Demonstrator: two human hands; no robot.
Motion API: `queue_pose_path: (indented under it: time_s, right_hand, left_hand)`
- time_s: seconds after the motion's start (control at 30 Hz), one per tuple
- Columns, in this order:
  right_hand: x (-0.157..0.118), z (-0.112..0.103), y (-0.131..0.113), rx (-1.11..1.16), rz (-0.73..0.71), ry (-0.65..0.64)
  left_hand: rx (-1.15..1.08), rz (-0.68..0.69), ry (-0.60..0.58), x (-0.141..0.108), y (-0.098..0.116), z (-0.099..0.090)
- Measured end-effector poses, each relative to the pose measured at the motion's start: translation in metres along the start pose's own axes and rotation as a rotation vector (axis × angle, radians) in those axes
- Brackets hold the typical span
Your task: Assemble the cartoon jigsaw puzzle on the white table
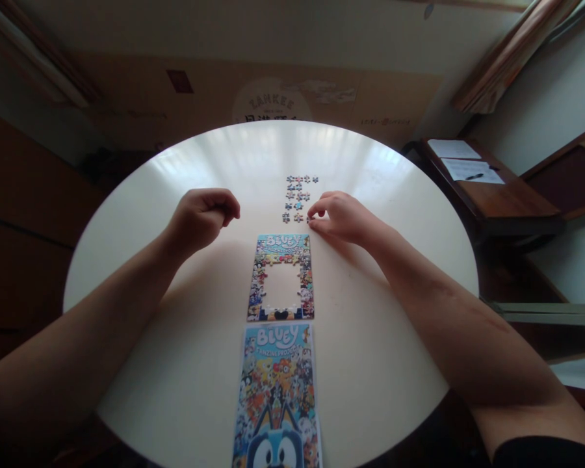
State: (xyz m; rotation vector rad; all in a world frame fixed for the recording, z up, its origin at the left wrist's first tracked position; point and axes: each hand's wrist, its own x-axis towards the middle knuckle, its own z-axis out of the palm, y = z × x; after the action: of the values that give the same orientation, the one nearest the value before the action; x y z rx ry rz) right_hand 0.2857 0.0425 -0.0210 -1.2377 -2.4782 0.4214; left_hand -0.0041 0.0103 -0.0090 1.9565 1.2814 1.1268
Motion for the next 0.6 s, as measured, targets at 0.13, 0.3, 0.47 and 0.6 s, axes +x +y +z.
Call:
queue_pose_path:
  time_s: [0.13,0.3,0.47,0.6]
  right_hand:
    - [0.0003,0.0,0.0003,-0.005,0.006,0.002]
    - [0.0003,0.0011,0.0018,0.009,0.002,0.005]
    - [-0.0005,0.0028,0.0041,0.07,0.002,0.005]
    - [-0.0013,-0.001,0.0064,0.05,-0.013,0.024]
  left_hand:
    - [0.003,-0.001,0.001,0.0002,0.0001,-0.0004]
    - [-0.002,-0.004,0.002,0.0,-0.001,-0.0008]
    - [0.017,-0.005,-0.015,-0.0009,-0.0012,-0.0028]
    - [0.015,0.011,-0.021,-0.0011,-0.0021,-0.0039]
